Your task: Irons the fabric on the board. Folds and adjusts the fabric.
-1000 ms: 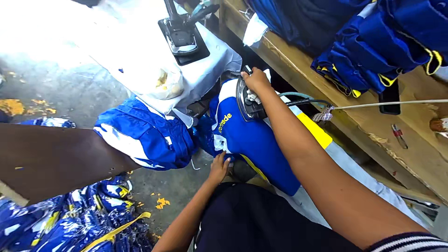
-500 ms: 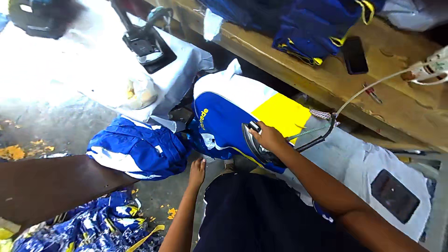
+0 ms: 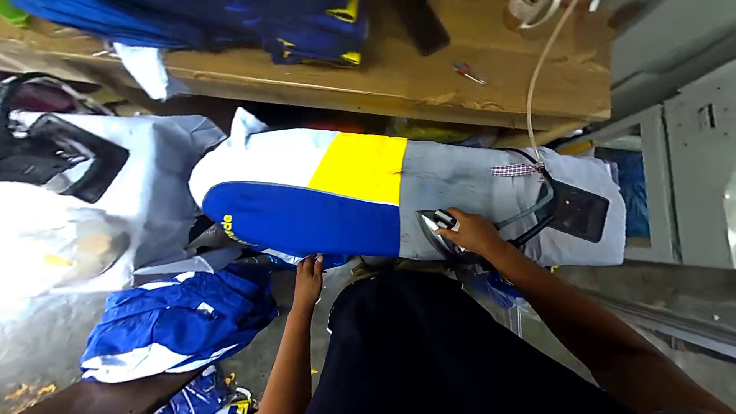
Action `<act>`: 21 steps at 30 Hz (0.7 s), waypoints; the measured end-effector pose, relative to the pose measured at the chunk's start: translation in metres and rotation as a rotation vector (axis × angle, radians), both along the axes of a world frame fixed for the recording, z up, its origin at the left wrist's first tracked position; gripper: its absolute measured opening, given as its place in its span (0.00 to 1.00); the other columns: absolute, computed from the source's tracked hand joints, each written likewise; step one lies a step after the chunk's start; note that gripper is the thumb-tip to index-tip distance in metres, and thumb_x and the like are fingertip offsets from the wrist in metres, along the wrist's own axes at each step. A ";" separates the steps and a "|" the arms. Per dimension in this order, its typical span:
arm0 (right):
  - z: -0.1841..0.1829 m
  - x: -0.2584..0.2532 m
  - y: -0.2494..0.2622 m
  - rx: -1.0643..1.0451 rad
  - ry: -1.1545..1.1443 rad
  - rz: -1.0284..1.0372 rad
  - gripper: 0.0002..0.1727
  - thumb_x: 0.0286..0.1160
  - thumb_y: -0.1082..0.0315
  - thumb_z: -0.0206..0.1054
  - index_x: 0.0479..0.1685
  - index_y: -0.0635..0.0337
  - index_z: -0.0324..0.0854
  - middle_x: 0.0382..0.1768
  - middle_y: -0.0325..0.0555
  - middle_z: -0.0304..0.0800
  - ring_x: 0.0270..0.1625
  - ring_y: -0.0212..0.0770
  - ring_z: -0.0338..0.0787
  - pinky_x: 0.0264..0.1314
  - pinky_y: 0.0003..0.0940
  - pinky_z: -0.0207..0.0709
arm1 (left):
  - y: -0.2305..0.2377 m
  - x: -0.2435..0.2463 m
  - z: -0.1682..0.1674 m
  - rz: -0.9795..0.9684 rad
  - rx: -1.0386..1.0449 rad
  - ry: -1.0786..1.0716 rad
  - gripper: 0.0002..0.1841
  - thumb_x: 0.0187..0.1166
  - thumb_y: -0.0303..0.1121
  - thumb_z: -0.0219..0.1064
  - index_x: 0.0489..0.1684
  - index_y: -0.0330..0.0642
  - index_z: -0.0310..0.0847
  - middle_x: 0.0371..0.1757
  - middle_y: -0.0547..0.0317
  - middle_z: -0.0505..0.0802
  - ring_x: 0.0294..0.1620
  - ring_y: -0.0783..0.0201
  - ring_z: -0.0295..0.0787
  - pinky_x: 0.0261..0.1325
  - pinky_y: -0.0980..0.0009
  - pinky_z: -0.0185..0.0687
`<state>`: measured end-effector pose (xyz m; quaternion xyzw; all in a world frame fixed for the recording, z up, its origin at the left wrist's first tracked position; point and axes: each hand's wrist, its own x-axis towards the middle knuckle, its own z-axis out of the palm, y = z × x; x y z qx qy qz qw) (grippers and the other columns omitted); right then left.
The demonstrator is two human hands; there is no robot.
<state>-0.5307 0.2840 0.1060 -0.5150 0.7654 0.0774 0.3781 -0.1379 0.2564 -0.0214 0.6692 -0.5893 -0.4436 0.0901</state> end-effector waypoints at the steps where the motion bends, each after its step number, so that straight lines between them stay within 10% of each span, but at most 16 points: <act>1: -0.001 -0.016 0.003 0.011 0.014 -0.048 0.36 0.80 0.43 0.70 0.81 0.55 0.73 0.56 0.68 0.90 0.61 0.70 0.89 0.63 0.70 0.76 | 0.002 -0.006 0.000 -0.003 -0.002 -0.007 0.25 0.94 0.37 0.50 0.76 0.21 0.71 0.78 0.19 0.74 0.84 0.30 0.66 0.88 0.43 0.56; 13: 0.035 -0.212 0.068 -0.098 0.160 -0.170 0.30 0.70 0.60 0.78 0.72 0.61 0.82 0.60 0.72 0.88 0.65 0.75 0.85 0.62 0.80 0.71 | 0.018 -0.050 0.000 0.066 -0.094 0.005 0.24 0.90 0.31 0.57 0.73 0.15 0.69 0.73 0.17 0.78 0.79 0.34 0.73 0.84 0.47 0.63; 21: -0.004 -0.310 0.078 -0.128 0.324 -0.250 0.25 0.72 0.65 0.79 0.61 0.76 0.81 0.55 0.86 0.83 0.63 0.86 0.81 0.61 0.86 0.66 | 0.027 -0.050 0.009 0.214 -0.238 -0.206 0.30 0.82 0.35 0.67 0.76 0.19 0.68 0.77 0.15 0.72 0.77 0.28 0.73 0.78 0.44 0.71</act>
